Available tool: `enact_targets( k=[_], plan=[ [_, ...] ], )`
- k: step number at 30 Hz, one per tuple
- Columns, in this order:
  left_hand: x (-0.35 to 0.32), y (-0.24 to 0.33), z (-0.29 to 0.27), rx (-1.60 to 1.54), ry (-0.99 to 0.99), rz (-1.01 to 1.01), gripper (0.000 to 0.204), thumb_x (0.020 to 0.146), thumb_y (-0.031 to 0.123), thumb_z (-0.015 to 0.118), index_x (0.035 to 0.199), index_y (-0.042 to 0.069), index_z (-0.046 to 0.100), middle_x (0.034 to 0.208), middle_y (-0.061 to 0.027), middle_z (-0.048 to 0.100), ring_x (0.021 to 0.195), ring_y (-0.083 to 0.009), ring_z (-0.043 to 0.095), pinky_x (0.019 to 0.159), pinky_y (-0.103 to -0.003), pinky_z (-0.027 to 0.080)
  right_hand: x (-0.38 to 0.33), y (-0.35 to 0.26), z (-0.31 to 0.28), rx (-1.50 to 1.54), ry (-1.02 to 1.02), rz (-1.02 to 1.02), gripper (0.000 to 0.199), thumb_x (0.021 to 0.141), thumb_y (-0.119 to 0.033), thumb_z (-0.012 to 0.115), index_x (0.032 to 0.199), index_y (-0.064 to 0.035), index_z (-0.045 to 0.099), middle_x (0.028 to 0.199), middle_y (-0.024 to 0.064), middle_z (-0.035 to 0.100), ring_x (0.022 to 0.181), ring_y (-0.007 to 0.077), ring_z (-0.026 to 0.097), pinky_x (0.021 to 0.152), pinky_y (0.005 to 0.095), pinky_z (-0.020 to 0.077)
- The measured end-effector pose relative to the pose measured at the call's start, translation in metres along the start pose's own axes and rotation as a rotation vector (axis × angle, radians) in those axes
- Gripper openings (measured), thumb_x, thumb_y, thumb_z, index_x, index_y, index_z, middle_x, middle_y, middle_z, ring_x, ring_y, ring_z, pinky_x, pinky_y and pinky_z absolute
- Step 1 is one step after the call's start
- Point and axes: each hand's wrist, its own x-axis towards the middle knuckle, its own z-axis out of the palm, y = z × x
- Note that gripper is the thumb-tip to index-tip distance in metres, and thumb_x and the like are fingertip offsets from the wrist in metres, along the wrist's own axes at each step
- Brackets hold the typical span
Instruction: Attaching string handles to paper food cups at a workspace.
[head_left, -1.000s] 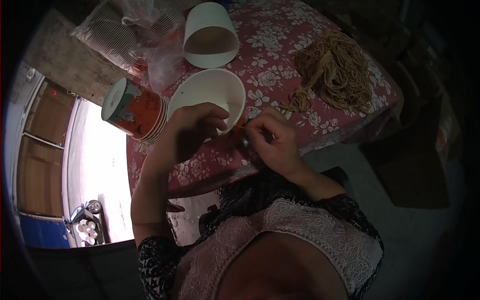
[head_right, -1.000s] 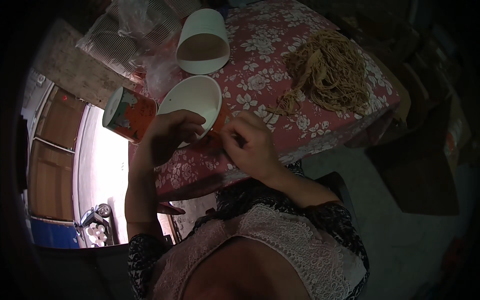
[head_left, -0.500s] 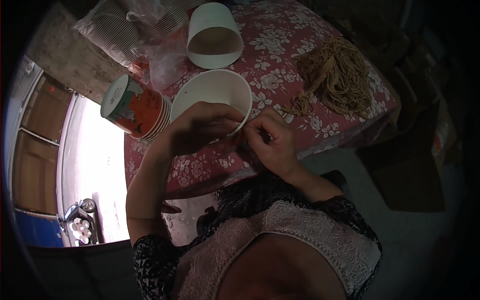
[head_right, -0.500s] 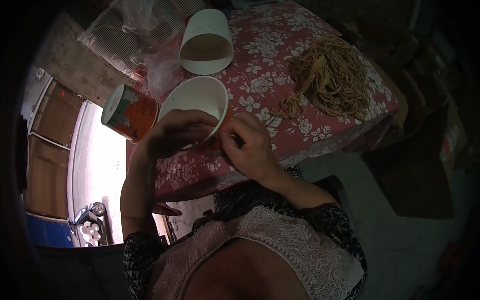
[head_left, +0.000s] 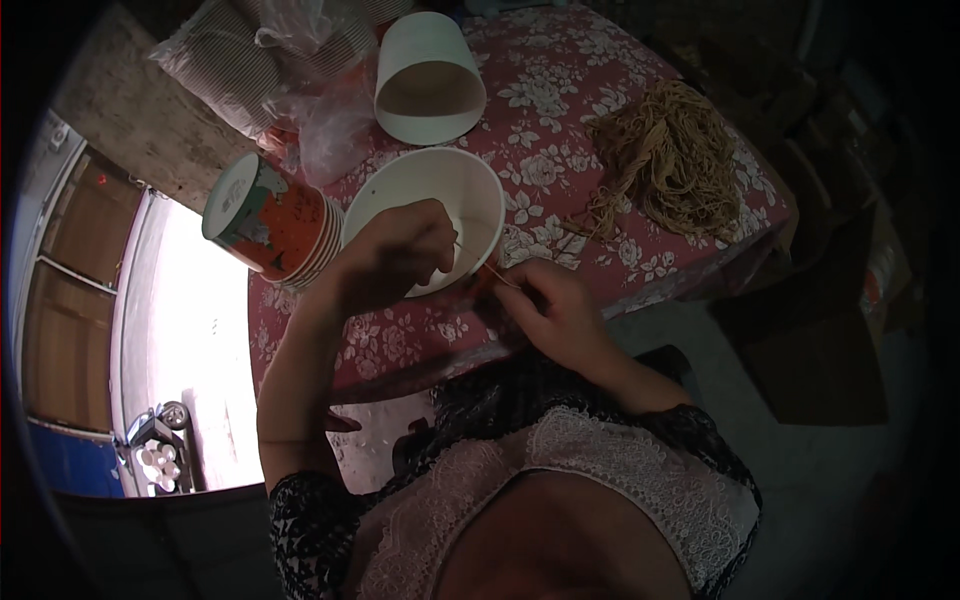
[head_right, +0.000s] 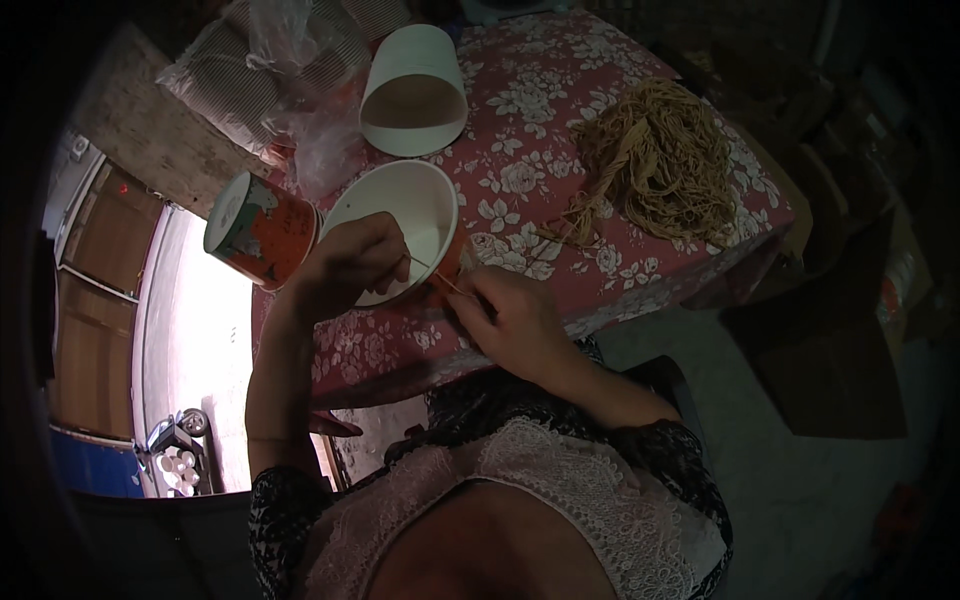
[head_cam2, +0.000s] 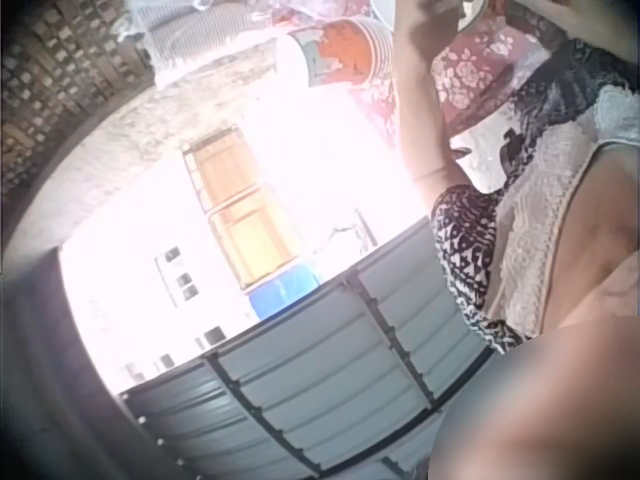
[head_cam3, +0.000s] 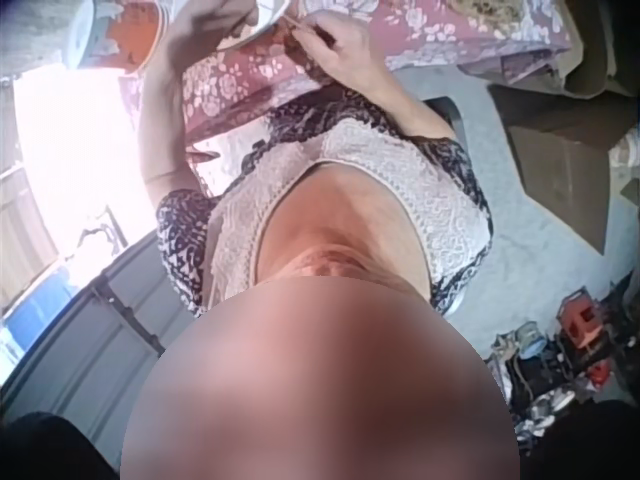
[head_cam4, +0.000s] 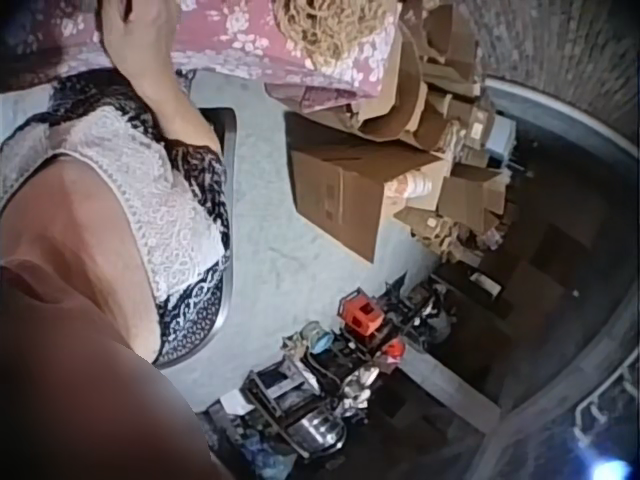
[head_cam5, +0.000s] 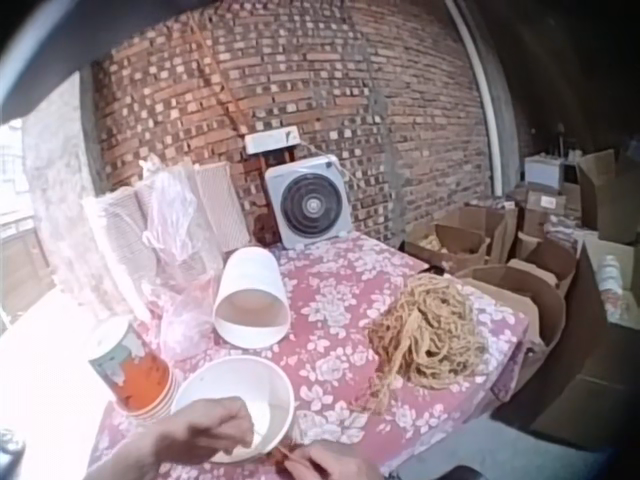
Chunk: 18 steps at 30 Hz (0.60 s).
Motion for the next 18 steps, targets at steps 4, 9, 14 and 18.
enact_targets(
  k=[4, 9, 14, 18],
  plan=[
    [-0.004, -0.003, 0.001, -0.133, -0.013, 0.116, 0.016, 0.091, 0.014, 0.056, 0.084, 0.0, 0.06, 0.083, -0.0036, 0.063, 0.07, -0.0078, 0.053, 0.063, -0.023, 0.043, 0.003, -0.004, -0.001, 0.004, 0.094, -0.177, 0.007, 0.088, -0.004, 0.065, 0.09, 0.0026, 0.063, 0.086, 0.0147, 0.064, 0.072, 0.0289, 0.065, 0.062, 0.0362, 0.0488],
    [-0.006, 0.006, 0.018, -0.344, 0.092, 0.28, 0.015, 0.089, 0.006, 0.056, 0.076, -0.001, 0.058, 0.081, -0.009, 0.064, 0.059, -0.007, 0.049, 0.056, -0.022, 0.04, 0.008, -0.002, 0.004, 0.099, 0.111, -0.227, 0.006, 0.087, 0.001, 0.062, 0.092, 0.0044, 0.062, 0.085, 0.015, 0.063, 0.076, 0.028, 0.065, 0.065, 0.0343, 0.0494],
    [-0.006, 0.004, 0.018, -0.268, 0.074, 0.142, 0.018, 0.09, 0.012, 0.062, 0.085, -0.005, 0.065, 0.079, -0.0042, 0.066, 0.062, -0.0043, 0.055, 0.052, -0.02, 0.041, 0.007, -0.003, -0.004, 0.052, 0.024, -0.22, 0.005, 0.087, 0.0, 0.063, 0.091, 0.0017, 0.062, 0.085, 0.0124, 0.062, 0.075, 0.0255, 0.062, 0.067, 0.0343, 0.0473],
    [-0.006, 0.005, 0.021, -0.316, 0.091, 0.097, 0.017, 0.089, 0.011, 0.064, 0.084, -0.005, 0.065, 0.077, -0.004, 0.065, 0.062, -0.0046, 0.055, 0.051, -0.02, 0.041, 0.018, -0.02, -0.025, -0.122, -0.023, -0.403, 0.008, 0.083, 0.001, 0.066, 0.089, -0.0031, 0.063, 0.086, 0.0091, 0.062, 0.076, 0.026, 0.059, 0.071, 0.0345, 0.0439]
  ],
)
